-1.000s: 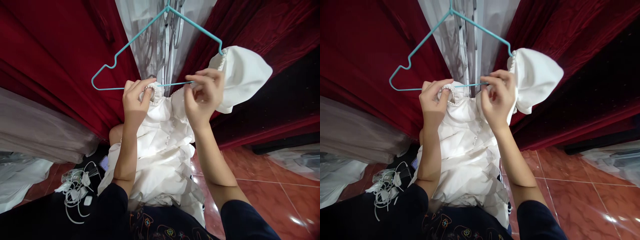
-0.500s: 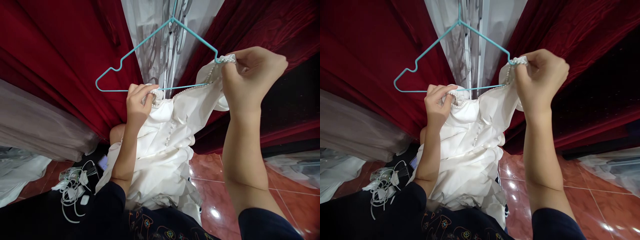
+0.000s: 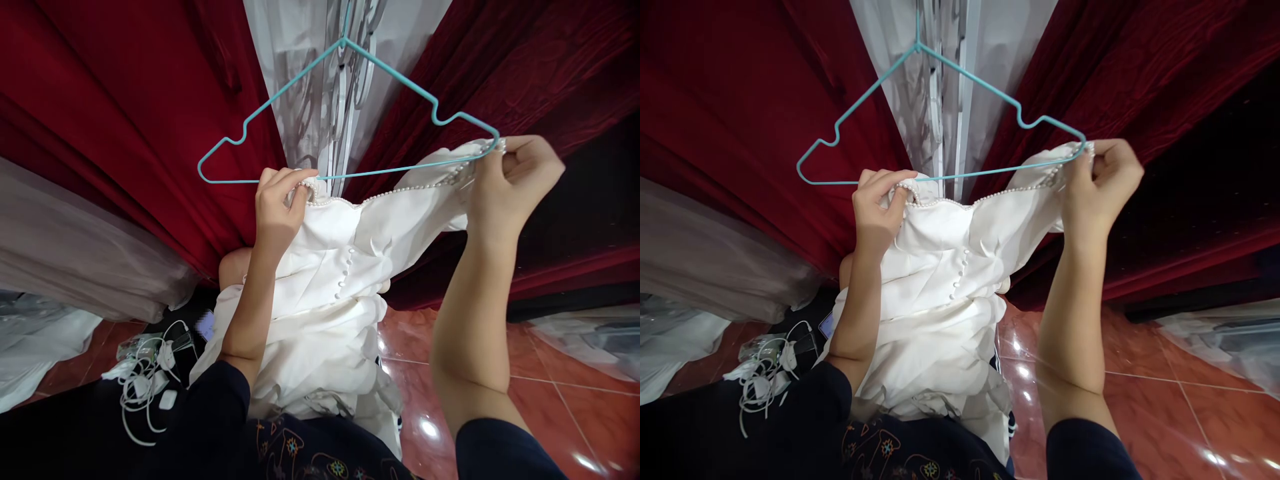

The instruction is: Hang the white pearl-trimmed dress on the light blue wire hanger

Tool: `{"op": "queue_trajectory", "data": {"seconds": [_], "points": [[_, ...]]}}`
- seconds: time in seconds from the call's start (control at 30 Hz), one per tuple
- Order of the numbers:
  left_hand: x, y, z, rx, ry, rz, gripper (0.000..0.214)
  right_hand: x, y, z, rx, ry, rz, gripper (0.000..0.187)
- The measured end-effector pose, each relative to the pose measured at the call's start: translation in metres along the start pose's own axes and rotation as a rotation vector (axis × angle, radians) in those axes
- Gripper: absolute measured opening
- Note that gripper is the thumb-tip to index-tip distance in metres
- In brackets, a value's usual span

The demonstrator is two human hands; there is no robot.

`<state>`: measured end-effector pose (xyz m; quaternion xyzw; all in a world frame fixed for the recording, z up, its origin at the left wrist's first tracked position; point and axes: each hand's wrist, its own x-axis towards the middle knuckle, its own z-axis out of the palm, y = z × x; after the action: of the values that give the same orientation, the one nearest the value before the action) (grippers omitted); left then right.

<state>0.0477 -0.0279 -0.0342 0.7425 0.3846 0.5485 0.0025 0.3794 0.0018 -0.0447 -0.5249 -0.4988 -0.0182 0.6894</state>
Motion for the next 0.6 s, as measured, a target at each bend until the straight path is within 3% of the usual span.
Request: {"op": "queue_trajectory", "data": {"seconds": [0.07,0.13,0.2,0.27,0.37,0.43,0.5,0.6], "points": [[0.0,0.0,0.004,-0.003,0.002,-0.005,0.03,-0.014,-0.021,-0.015,0.057,-0.086,0.089,0.018],[-0.001,0.0,0.009,0.002,-0.001,-0.02,0.029,-0.026,-0.045,-0.03,0.008,-0.359,0.121,0.012],[-0.002,0.001,0.014,-0.004,0.001,-0.029,0.029,-0.033,-0.067,-0.039,-0.066,-0.518,0.05,0.007],[-0.003,0.002,0.018,-0.02,0.007,-0.026,0.029,-0.038,-0.082,-0.037,-0.033,-0.464,-0.101,0.009],[-0.005,0.004,0.021,-0.046,0.037,-0.018,0.03,-0.045,-0.093,-0.012,0.121,-0.324,-0.307,0.021],[-0.006,0.006,0.022,-0.068,0.066,-0.018,0.031,-0.051,-0.094,0.011,0.173,-0.376,-0.313,0.028],[-0.008,0.008,0.021,-0.093,0.074,-0.007,0.03,-0.059,-0.09,0.032,0.17,-0.449,-0.25,0.025],[-0.018,0.011,0.019,-0.071,0.079,0.045,0.028,-0.069,-0.083,0.049,0.123,-0.409,-0.214,0.018]]}}
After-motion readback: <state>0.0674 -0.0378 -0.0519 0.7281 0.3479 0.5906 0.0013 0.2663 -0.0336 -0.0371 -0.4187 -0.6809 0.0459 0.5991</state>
